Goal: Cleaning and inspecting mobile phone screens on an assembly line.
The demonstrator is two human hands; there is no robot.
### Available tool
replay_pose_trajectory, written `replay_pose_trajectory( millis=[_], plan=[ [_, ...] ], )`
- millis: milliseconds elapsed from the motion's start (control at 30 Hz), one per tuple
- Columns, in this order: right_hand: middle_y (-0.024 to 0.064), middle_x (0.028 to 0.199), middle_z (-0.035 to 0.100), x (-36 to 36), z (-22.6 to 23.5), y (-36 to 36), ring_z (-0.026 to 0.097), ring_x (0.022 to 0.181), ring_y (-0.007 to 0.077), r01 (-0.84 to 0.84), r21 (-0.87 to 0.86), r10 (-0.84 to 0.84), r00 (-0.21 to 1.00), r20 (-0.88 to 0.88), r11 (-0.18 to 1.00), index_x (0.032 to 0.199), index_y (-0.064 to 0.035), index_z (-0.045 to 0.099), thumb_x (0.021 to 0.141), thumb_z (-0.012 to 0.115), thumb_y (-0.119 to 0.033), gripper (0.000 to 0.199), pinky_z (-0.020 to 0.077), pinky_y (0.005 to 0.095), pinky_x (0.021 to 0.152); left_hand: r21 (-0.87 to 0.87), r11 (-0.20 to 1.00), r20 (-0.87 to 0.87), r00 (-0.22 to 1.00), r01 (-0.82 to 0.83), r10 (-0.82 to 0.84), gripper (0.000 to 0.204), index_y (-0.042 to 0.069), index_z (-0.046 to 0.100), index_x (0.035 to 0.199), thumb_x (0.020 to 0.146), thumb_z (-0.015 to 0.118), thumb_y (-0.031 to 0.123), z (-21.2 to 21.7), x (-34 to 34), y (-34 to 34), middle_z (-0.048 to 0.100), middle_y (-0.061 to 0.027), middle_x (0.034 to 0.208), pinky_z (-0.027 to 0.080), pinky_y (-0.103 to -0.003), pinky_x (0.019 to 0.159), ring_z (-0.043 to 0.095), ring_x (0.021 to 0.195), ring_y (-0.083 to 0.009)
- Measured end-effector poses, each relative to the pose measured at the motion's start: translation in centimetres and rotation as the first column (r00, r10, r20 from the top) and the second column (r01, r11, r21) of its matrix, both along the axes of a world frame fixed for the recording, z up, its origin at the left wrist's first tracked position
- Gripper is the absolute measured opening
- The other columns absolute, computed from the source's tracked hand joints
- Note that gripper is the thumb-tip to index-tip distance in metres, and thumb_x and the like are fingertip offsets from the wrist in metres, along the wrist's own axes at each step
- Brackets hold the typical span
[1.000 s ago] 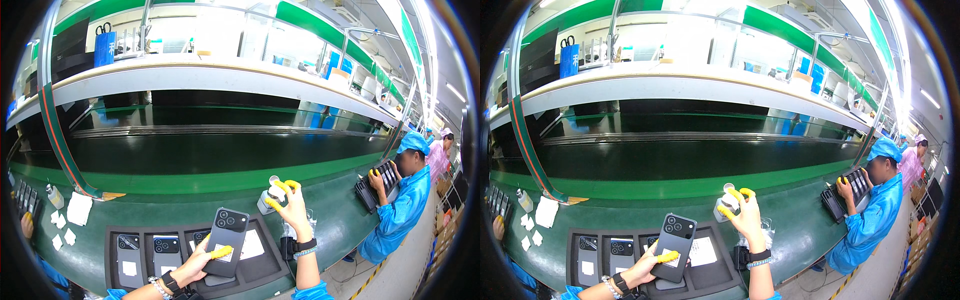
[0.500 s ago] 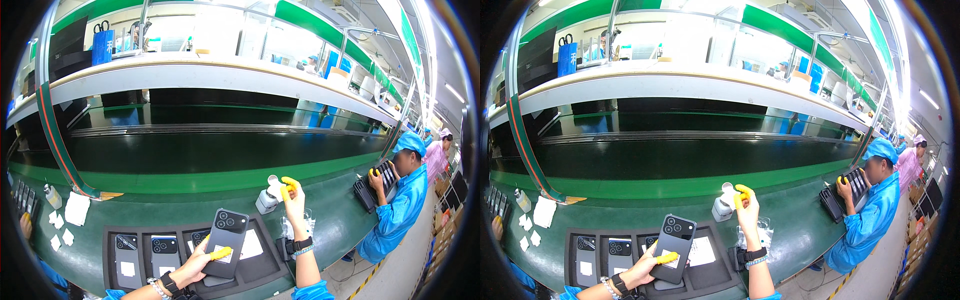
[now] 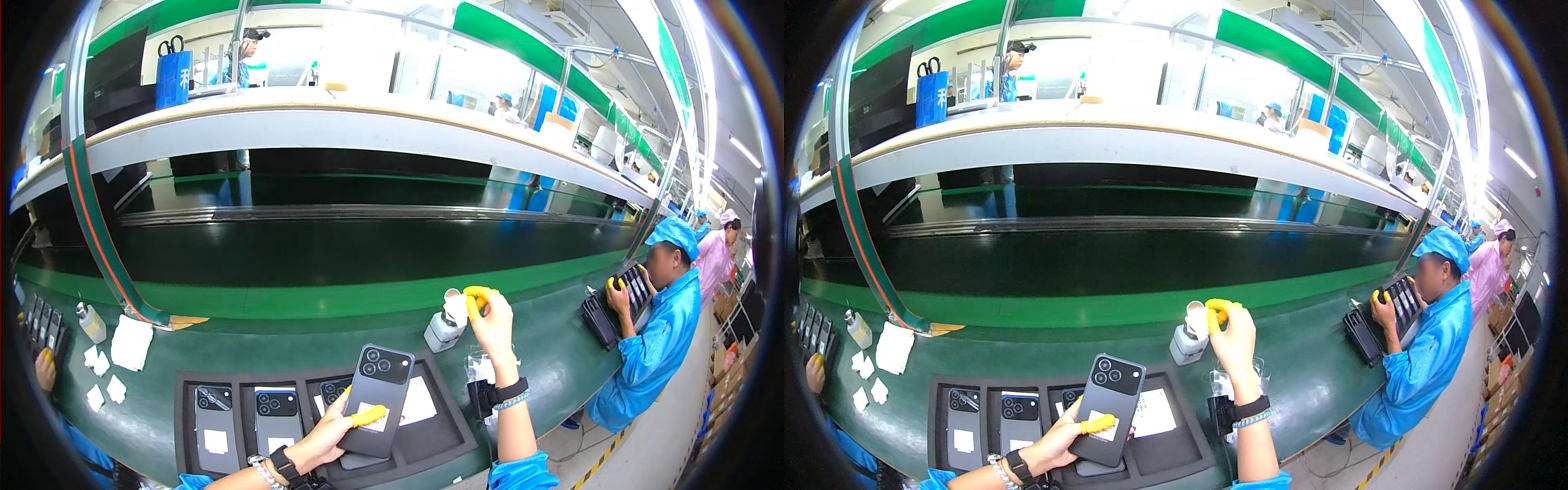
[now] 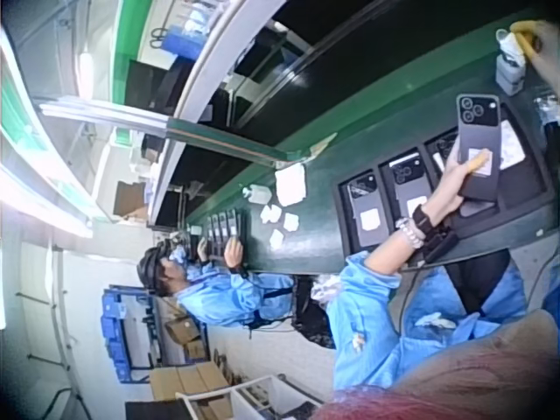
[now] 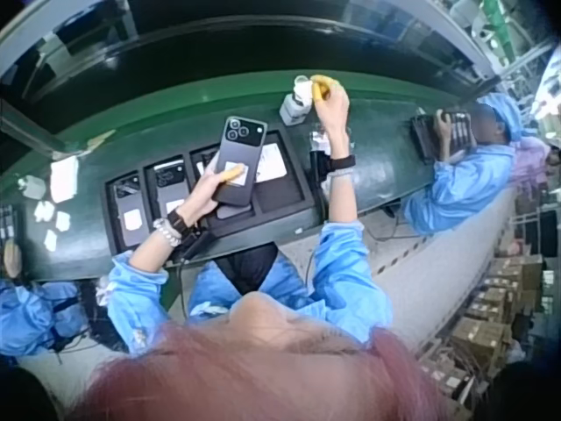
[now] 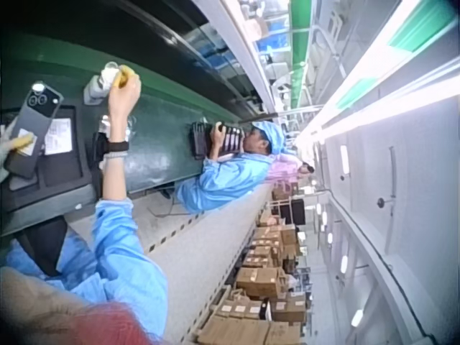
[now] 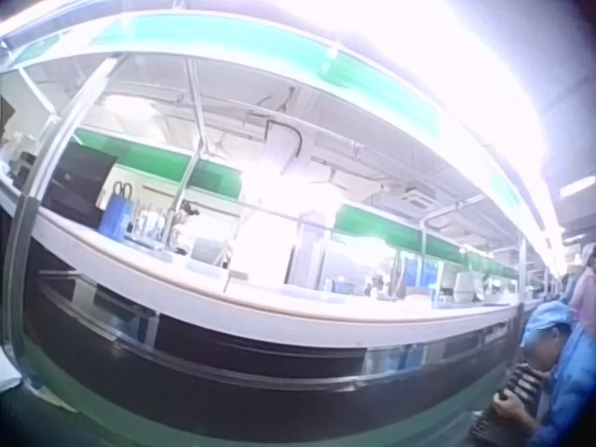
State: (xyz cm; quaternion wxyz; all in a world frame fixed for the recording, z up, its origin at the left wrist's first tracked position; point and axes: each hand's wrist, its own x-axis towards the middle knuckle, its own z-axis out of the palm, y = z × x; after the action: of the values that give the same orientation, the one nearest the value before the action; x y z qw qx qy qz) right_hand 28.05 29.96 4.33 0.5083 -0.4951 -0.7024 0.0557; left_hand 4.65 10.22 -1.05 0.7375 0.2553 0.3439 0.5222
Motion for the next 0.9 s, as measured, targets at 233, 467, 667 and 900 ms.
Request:
replay_pose_trajectory(
  millis=[233,467,667,900],
  plan=[
    [0.0130,0.090,0.055,1.9,1.6,-0.3,0.054,0.088,0.0293,-0.081,0.006,0.078,0.978,0.194,0.997,0.089,-0.0071,0.068,0.073,0.075,-0.018,0.020,0.0449,0.0381,0.078,0.000,1.000,0.003,1.000,0.005,-0.005,0.051,0.009,0.036,0.133,0.088,0.059,0.004,-0.2,0.1,0.0,0.055,-0.0150,0.121,0.053,-0.038,0.087,0.061,0.105,-0.0251],
    [0.0129,0.090,0.055,1.5,1.3,-1.0,0.055,0.088,0.0298,-0.074,-0.048,0.086,0.940,0.330,0.996,0.083,-0.0056,0.070,0.070,0.078,-0.021,0.022,0.0452,0.0376,0.078,0.000,1.000,0.031,1.000,-0.001,0.001,0.052,0.008,0.035,0.133,0.088,0.060,0.004,-0.7,0.1,0.0,0.055,-0.0155,0.121,0.053,-0.038,0.088,0.061,0.106,-0.0251],
    [0.0128,0.087,0.057,1.4,1.6,0.1,0.057,0.087,0.0291,-0.030,-0.088,0.050,0.971,0.234,0.996,0.079,-0.0034,0.070,0.069,0.078,-0.021,0.022,0.0457,0.0382,0.078,0.023,0.999,-0.007,1.000,0.025,-0.025,0.052,0.009,0.033,0.135,0.089,0.057,0.004,-0.6,0.1,0.0,0.054,-0.0168,0.123,0.052,-0.039,0.090,0.060,0.107,-0.0275],
    [0.0140,0.082,0.062,2.4,1.4,1.4,0.061,0.078,0.0272,-0.091,-0.278,0.138,0.978,0.156,0.956,0.080,-0.0022,0.071,0.069,0.078,-0.023,0.024,0.0473,0.0370,0.071,0.013,1.000,0.003,1.000,0.018,-0.018,0.052,0.010,0.030,0.137,0.091,0.054,0.005,-0.9,0.1,-0.1,0.052,-0.0175,0.125,0.052,-0.040,0.090,0.059,0.109,-0.0280]
  ],
)
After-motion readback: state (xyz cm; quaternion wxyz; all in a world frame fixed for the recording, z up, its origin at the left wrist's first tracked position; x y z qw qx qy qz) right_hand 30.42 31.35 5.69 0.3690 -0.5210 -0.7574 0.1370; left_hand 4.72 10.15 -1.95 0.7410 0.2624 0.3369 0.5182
